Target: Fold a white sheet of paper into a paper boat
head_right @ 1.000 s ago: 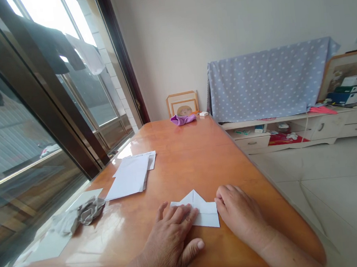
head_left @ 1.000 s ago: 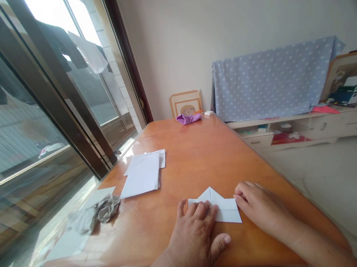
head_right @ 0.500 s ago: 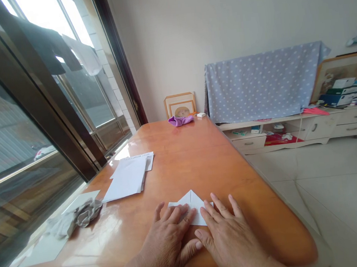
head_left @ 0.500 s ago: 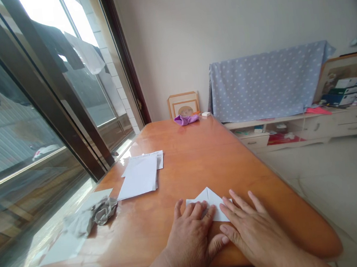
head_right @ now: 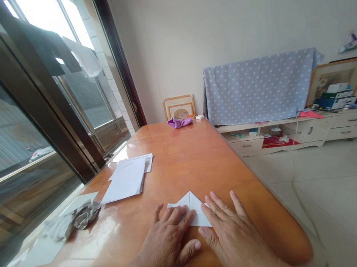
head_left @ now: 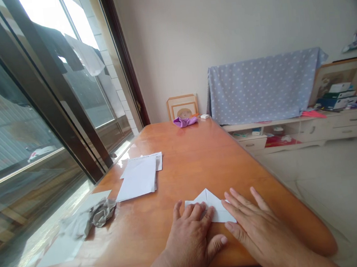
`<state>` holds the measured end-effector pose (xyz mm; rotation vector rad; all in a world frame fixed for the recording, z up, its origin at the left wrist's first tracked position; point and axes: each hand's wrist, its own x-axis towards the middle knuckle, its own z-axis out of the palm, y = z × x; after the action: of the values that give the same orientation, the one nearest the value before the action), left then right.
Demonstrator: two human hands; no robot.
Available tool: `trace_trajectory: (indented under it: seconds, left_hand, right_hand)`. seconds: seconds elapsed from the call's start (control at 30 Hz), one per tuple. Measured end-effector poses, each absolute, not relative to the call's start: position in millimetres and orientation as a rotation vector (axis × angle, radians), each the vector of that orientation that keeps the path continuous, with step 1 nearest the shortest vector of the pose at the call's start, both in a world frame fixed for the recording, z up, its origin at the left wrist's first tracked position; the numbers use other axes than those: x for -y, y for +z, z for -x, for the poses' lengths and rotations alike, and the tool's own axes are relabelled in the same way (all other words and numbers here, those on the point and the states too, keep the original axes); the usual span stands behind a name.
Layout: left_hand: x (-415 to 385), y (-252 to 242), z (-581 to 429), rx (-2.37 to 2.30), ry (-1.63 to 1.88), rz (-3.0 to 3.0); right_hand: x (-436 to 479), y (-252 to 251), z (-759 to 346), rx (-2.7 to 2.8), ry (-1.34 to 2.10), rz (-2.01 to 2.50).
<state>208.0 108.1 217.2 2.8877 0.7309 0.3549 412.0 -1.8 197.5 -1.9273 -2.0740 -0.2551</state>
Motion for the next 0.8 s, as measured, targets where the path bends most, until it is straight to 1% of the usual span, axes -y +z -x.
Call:
trace_trajectory:
  seconds: [0.1,0.33,0.8]
  left_hand:
    - [-107.1,216.9,-207.8,-0.726,0.374,-2.884]
    - [-104.2,219.6,-198.4,-0.697,0.331,-2.858]
    - [-113.3,221.7,-165.1,-0.972,0.381,-2.877]
  right_hand:
    - [-5.9,189.3,-404.4,2.142,-0.201,1.867]
    - [-7.6,168.3,-407.4,2.134,-0.218,1.841]
    - [-6.0,168.7,-406.5,2.12,-0.138,1.905]
